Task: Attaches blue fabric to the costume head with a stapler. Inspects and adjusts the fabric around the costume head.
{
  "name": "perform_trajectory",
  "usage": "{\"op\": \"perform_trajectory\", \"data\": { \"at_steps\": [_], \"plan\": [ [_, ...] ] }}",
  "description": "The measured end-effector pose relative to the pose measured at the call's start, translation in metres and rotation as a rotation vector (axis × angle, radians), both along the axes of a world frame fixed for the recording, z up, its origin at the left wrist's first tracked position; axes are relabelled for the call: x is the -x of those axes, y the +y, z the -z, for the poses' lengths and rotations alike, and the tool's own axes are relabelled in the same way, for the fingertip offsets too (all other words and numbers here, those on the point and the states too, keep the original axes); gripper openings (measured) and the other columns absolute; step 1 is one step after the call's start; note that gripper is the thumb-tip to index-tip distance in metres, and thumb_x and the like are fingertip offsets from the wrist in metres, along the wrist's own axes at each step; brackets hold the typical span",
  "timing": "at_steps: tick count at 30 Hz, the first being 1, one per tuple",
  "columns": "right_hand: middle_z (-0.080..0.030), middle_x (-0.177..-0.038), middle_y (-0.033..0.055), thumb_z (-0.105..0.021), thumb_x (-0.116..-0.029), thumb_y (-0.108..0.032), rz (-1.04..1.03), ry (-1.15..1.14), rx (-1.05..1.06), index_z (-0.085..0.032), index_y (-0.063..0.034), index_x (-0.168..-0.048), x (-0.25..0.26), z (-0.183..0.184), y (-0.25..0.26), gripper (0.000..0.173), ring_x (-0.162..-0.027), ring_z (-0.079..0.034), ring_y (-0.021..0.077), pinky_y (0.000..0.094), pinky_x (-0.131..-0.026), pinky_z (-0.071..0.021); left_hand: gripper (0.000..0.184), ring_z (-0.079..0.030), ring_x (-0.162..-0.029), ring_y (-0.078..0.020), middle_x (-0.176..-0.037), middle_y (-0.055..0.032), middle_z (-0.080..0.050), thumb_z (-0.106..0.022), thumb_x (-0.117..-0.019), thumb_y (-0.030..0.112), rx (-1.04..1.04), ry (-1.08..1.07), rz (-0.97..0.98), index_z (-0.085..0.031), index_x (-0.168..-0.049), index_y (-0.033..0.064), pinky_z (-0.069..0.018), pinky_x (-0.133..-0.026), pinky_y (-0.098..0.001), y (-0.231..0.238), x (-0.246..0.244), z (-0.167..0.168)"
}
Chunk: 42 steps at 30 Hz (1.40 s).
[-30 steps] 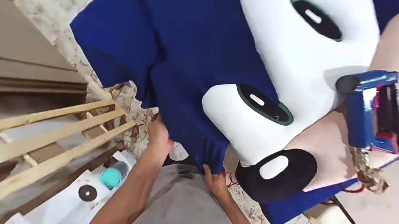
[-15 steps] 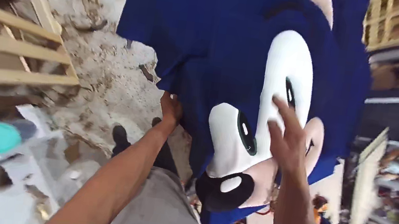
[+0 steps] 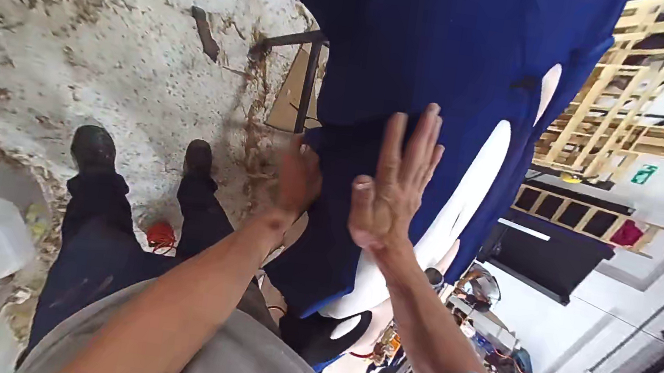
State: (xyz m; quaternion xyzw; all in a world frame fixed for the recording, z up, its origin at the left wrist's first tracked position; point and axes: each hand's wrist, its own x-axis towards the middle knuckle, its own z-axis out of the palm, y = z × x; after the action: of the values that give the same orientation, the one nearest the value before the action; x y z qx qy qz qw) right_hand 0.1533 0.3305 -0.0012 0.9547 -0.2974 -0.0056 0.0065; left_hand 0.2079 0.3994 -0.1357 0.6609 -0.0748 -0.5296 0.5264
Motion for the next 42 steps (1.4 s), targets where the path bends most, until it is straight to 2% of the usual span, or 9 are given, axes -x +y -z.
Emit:
{"op": "perform_trajectory", "data": {
  "at_steps": [5,9,11,15,25,30,35,39,42],
  "plan": [
    [-0.032,-0.167,0.0042,-0.011,-0.1060,-0.053,-0.247,0.001,-0.349,-0.045,-0.0246,-0.157,-0.011,-0.010,0.044,0.067,-0.158,-0.016,0.0280,0.0671,-0.124,-0.0025,0.038,-0.068,-0.094,-0.0249,-0.106,-0.0191,-0.069,-0.055,-0.1007,0.024,0.082,0.008,-0.139,-0.060,-0.128,-0.0019,-0.0566,-0.084,-0.0459,0.026,-0.005,-0.004],
    [-0.043,-0.161,0.0076,-0.021,-0.1069,-0.055,-0.253,-0.294,-0.451,-0.054,-0.0106,-0.148,0.030,-0.044,-0.019,0.069,-0.154,-0.028,0.0272,0.0587,-0.127,-0.0175,0.036,-0.066,-0.113,-0.0333,-0.123,-0.0202,-0.067,-0.052,-0.1052,0.025,-0.137,0.001,-0.014,-0.060,-0.133,0.0047,-0.0514,-0.099,-0.0556,0.013,-0.006,0.005],
    [-0.034,-0.165,0.0135,-0.019,-0.1076,-0.050,-0.057,-0.167,-0.215,-0.042,-0.0015,-0.154,0.073,-0.057,-0.099,0.071,-0.156,-0.024,0.0285,0.0529,-0.129,-0.0185,0.033,-0.069,-0.102,-0.0347,-0.109,-0.0214,-0.070,-0.052,-0.1040,0.021,-0.163,-0.006,0.017,-0.060,-0.130,0.0030,-0.0542,-0.091,-0.0567,-0.002,-0.001,0.006],
    [-0.006,-0.174,0.0053,-0.014,-0.1075,-0.050,0.389,0.001,-0.168,-0.010,-0.0145,-0.166,0.123,-0.024,-0.178,0.069,-0.160,-0.005,0.0218,0.0571,-0.127,-0.0101,0.026,-0.070,-0.094,-0.0296,-0.098,-0.0196,-0.069,-0.055,-0.1018,0.014,-0.068,-0.026,-0.008,-0.060,-0.121,-0.0031,-0.0563,-0.087,-0.0511,-0.011,0.012,0.002],
    [-0.009,-0.171,0.0209,-0.017,-0.1011,-0.063,0.252,0.001,0.001,-0.016,-0.0022,-0.163,-0.023,-0.001,-0.018,0.087,-0.158,-0.005,0.0377,0.0682,-0.123,-0.0052,0.019,-0.068,-0.087,-0.0229,-0.091,-0.0195,-0.069,-0.056,-0.0974,0.004,-0.052,-0.036,-0.011,-0.067,-0.102,-0.0111,-0.0557,-0.084,-0.0426,-0.009,0.022,0.009],
    [-0.009,-0.170,0.0228,-0.032,-0.0987,-0.066,0.205,-0.104,-0.050,-0.018,-0.0092,-0.165,-0.023,-0.004,-0.001,0.088,-0.159,-0.004,0.0357,0.0653,-0.125,-0.0025,0.031,-0.069,-0.099,-0.0245,-0.103,-0.0201,-0.069,-0.057,-0.1004,0.015,0.017,-0.079,-0.033,-0.061,-0.122,-0.0068,-0.0557,-0.091,-0.0452,-0.003,0.004,-0.010],
    [-0.032,-0.162,0.0276,-0.063,-0.0880,-0.052,0.215,0.018,0.151,-0.043,-0.0115,-0.156,0.017,0.007,0.048,0.082,-0.151,-0.025,0.0501,0.0713,-0.119,-0.0188,0.037,-0.066,-0.116,-0.0331,-0.123,-0.0255,-0.066,-0.042,-0.1084,0.017,-0.132,0.005,0.084,-0.056,-0.134,-0.0061,-0.0507,-0.103,-0.0500,-0.003,-0.016,-0.018],
    [-0.027,-0.164,0.0282,-0.058,-0.0930,-0.047,0.231,0.085,0.199,-0.038,-0.0131,-0.159,0.017,0.010,0.057,0.077,-0.152,-0.022,0.0509,0.0707,-0.120,-0.0166,0.048,-0.067,-0.096,-0.0242,-0.102,-0.0166,-0.070,-0.031,-0.1123,0.030,-0.064,0.156,-0.123,-0.067,-0.120,0.0002,-0.0536,-0.091,-0.0465,0.004,-0.030,-0.006],
    [-0.027,-0.164,0.0281,-0.055,-0.0946,-0.047,0.213,0.087,0.226,-0.038,-0.0131,-0.159,0.017,0.012,0.054,0.075,-0.151,-0.023,0.0505,0.0713,-0.120,-0.0162,0.084,-0.064,-0.088,-0.0144,-0.100,-0.0041,-0.070,0.003,-0.1066,0.053,0.194,0.261,-0.234,-0.066,-0.123,0.0072,-0.0524,-0.080,-0.0367,0.018,-0.069,-0.011]
  ]
}}
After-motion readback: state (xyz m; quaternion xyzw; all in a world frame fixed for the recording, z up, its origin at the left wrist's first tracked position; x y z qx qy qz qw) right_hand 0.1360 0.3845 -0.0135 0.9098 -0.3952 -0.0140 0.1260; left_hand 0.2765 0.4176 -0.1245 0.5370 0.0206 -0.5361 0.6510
